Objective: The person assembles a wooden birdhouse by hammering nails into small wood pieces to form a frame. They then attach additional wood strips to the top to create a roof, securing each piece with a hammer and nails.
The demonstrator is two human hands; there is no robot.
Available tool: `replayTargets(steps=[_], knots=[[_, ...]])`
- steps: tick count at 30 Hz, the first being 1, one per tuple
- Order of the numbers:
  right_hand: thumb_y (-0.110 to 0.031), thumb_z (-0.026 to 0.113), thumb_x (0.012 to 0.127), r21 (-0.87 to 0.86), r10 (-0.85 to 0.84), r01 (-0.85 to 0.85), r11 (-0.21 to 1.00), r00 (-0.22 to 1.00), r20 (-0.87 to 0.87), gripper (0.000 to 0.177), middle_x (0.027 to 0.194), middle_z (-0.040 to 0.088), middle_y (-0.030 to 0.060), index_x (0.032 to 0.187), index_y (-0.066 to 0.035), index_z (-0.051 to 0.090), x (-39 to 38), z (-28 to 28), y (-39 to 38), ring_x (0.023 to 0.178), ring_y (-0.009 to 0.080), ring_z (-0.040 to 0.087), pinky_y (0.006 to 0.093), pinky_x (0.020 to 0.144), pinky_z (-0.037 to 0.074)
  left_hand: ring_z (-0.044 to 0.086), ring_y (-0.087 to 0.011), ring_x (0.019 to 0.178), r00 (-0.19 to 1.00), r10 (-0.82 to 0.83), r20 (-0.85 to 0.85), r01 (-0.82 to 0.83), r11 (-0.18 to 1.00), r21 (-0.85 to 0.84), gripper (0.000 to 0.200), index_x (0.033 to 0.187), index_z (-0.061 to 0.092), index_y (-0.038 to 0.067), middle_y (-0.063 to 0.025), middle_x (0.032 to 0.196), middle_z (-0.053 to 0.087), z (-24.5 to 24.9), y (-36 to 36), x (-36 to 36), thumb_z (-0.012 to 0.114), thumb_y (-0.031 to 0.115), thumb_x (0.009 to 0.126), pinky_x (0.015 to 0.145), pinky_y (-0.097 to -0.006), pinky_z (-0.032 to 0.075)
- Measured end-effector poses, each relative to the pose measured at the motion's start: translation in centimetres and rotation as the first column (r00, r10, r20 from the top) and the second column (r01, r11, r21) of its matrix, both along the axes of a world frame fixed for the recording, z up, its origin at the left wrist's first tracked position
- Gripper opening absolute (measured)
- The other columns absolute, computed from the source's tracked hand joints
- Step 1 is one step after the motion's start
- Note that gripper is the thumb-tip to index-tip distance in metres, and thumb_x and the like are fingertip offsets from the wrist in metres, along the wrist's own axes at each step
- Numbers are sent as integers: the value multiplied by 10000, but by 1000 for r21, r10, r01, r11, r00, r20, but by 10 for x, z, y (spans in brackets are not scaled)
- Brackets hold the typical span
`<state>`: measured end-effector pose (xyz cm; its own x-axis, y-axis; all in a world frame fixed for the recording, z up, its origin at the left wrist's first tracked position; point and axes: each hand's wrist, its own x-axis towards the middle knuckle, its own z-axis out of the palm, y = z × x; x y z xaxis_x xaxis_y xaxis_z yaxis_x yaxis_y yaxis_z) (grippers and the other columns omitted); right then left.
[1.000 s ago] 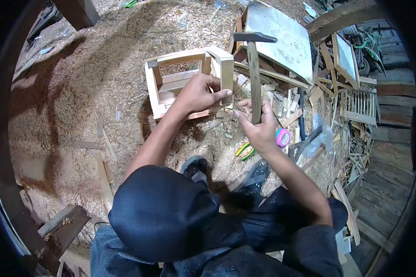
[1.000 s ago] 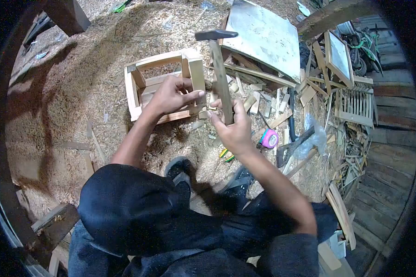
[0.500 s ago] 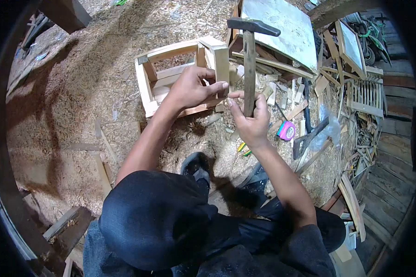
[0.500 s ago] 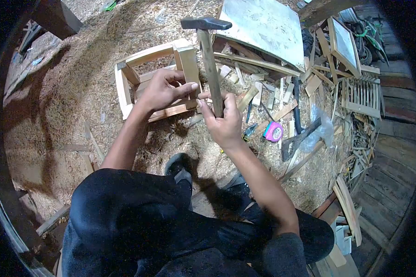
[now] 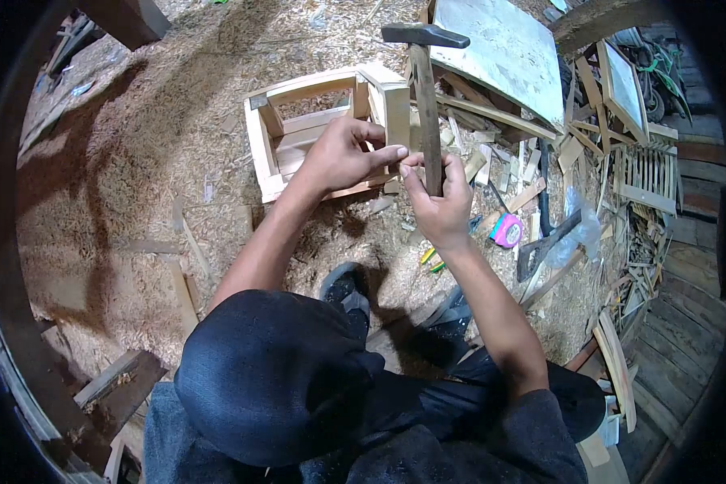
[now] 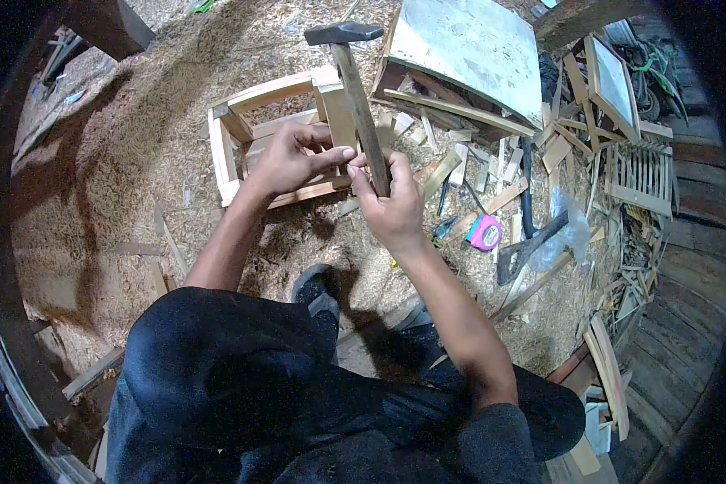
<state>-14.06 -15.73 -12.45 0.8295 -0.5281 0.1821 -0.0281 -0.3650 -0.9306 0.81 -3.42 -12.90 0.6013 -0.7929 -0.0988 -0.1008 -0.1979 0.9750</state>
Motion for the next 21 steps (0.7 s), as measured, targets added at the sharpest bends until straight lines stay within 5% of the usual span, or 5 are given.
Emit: replayTargets(steps=[11,18,21], knots=[[-85,726,893,-269,55,-42,962,998,42,222,857,722,96,1042,-8,580,-3,1,-2,738,166,715,303,631,558,617,-90,566,997,-8,81,10,1000,-22,280,868,763,3,-78,644,696,-3,-1,2,763,282,854,524,-289,483],[-92,721,895,-257,28,-20,966,999,28,239,890,732,114,1053,11,574,-7,-5,-3,783,196,734,314,665,576,634,-127,582,982,-11,188,12,1000,-3,300,862,757,-3,-95,657,693,4,2,2,757,296,847,544,-297,494],[-90,720,894,-273,35,-28,962,999,19,245,895,734,117,1059,14,570,-6,-4,-2,789,193,734,317,665,576,663,-175,697,989,-70,132,70,998,8,297,979,726,5,-131,775,703,9,7,-3,757,266,841,632,-304,513]])
